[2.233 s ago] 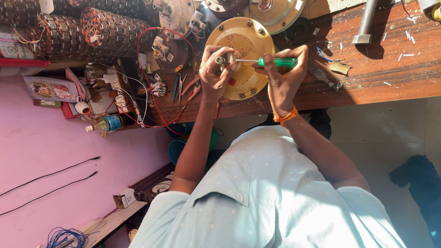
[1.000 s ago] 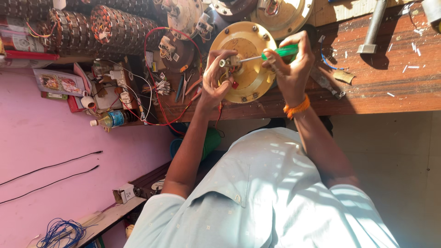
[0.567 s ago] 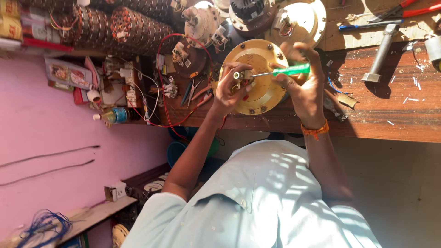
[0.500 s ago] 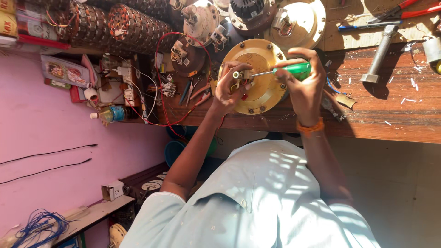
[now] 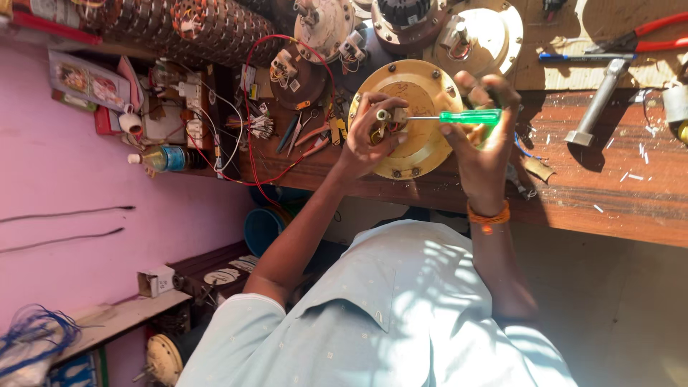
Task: The person sits at a workbench repairing a yellow pump end cover. They use screwdrivers to unscrew and tighten screws on the cover, handle small screws and fittings by hand, pick up pliers, and continue driving screws into the cover.
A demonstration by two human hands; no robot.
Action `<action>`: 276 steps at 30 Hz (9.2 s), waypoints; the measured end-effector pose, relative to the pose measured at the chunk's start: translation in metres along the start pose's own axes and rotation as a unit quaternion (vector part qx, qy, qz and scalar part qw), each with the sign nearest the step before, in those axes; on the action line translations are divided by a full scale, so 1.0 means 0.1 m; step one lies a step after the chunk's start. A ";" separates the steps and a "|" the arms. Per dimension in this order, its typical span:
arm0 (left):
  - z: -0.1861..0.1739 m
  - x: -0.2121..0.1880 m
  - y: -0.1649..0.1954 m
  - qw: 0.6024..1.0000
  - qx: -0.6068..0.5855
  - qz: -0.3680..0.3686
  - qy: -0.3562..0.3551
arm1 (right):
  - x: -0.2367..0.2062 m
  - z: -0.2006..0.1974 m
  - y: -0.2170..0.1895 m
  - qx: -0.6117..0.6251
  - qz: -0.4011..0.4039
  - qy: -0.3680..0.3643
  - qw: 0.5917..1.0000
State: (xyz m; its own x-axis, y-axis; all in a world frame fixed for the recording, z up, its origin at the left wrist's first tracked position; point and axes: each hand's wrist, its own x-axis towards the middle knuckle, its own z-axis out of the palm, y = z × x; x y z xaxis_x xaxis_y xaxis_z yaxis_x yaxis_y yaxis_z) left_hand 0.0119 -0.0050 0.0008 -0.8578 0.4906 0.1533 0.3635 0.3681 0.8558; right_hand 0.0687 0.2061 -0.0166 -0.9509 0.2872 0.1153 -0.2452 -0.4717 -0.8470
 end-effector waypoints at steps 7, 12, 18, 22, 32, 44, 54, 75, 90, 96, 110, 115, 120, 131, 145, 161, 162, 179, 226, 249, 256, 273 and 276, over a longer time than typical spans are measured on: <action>-0.07 -0.01 -0.01 1.000 -0.009 -0.006 -0.028 | 0.01 0.01 0.09 -0.111 0.029 0.057 0.992; -0.07 -0.06 -0.01 0.999 -0.011 -0.009 -0.033 | -0.01 0.01 0.00 0.080 0.032 -0.001 0.996; -0.05 -0.10 -0.08 0.999 -0.043 0.003 -0.019 | 0.01 0.04 0.10 -0.008 0.019 0.044 0.999; 0.04 -0.15 -0.10 0.992 -0.123 -0.026 0.014 | -0.05 -0.22 0.17 0.180 -0.009 0.084 0.980; 0.30 -1.07 0.40 0.879 -0.463 -0.111 -0.044 | 0.44 -2.17 -0.19 -0.484 -0.090 0.256 0.832; 0.62 -0.68 0.73 0.937 -0.282 -0.186 -0.085 | -0.20 -1.58 -0.53 0.057 0.160 0.059 0.984; 1.17 -0.49 0.53 0.843 -0.494 -0.179 -0.113 | -1.08 -0.78 -0.44 -0.072 0.339 0.005 0.938; 1.72 -0.15 0.74 0.705 -0.675 -0.199 -0.088 | -1.33 -1.49 -0.59 -0.052 0.302 0.090 0.948; 1.64 -0.26 0.58 0.736 -0.616 -0.276 -0.053 | -0.08 -2.37 -0.68 -0.709 0.063 0.261 0.652; 1.72 -0.30 0.60 0.785 -0.559 -0.257 -0.069 | 0.08 -2.65 -0.69 -0.736 0.104 0.241 0.624; 1.70 -0.38 0.66 0.975 -0.194 -0.107 0.033 | -1.40 -2.05 -0.54 0.021 0.309 0.164 0.936; 1.75 -0.02 0.79 1.000 -0.023 0.014 0.009 | -1.34 -1.42 -0.75 0.074 0.303 0.071 0.948; 1.84 0.00 0.79 0.995 -0.007 0.090 0.032 | -1.37 -1.29 -0.74 -0.036 0.294 -0.013 0.955; 1.63 -0.10 0.77 0.981 0.142 0.129 -0.003 | -1.39 -1.43 -0.41 -0.001 0.220 -0.073 0.973; 1.58 0.07 0.83 0.981 0.171 0.023 -0.085 | -1.16 -1.15 -0.46 -0.074 0.265 -0.017 0.961; 1.57 0.13 0.86 0.974 -0.141 -0.015 -0.177 | -1.15 -1.32 -0.43 0.223 0.241 0.136 0.935; 1.55 0.09 0.88 0.976 -0.145 -0.012 -0.163 | -1.07 -1.38 -0.47 0.266 0.228 0.174 0.920; 1.50 -0.03 1.02 0.940 -0.272 -0.115 -0.173 | -1.04 -1.00 -0.64 0.019 0.074 0.141 0.987; 1.38 -0.34 0.97 0.979 0.189 0.028 -0.078 | -1.27 -0.91 -0.66 -0.467 -0.002 -0.138 0.874; 1.32 -0.41 0.67 0.962 0.231 0.139 -0.036 | -1.28 -0.85 -0.62 -0.427 0.060 -0.094 0.898; 1.32 -0.50 0.62 0.957 0.228 0.171 0.055 | -1.32 -0.84 -0.67 -0.089 0.216 -0.017 0.972; 1.62 -1.20 0.68 0.984 0.113 -0.086 0.110 | -1.39 -0.69 -0.30 -0.332 0.099 -0.060 0.936; 1.53 -1.45 0.61 0.963 0.116 -0.231 0.070 | -1.42 -0.38 -0.17 -0.275 0.075 -0.163 0.944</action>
State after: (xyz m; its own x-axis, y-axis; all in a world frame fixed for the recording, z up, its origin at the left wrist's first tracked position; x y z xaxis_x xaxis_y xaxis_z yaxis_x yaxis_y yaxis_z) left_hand 0.2139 0.0674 -0.0449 -0.9824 0.1258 -0.1383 -0.0118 0.6967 0.7173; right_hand 0.2154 0.2051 -0.0387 -0.9969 -0.0621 0.0491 -0.0519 0.0441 -0.9977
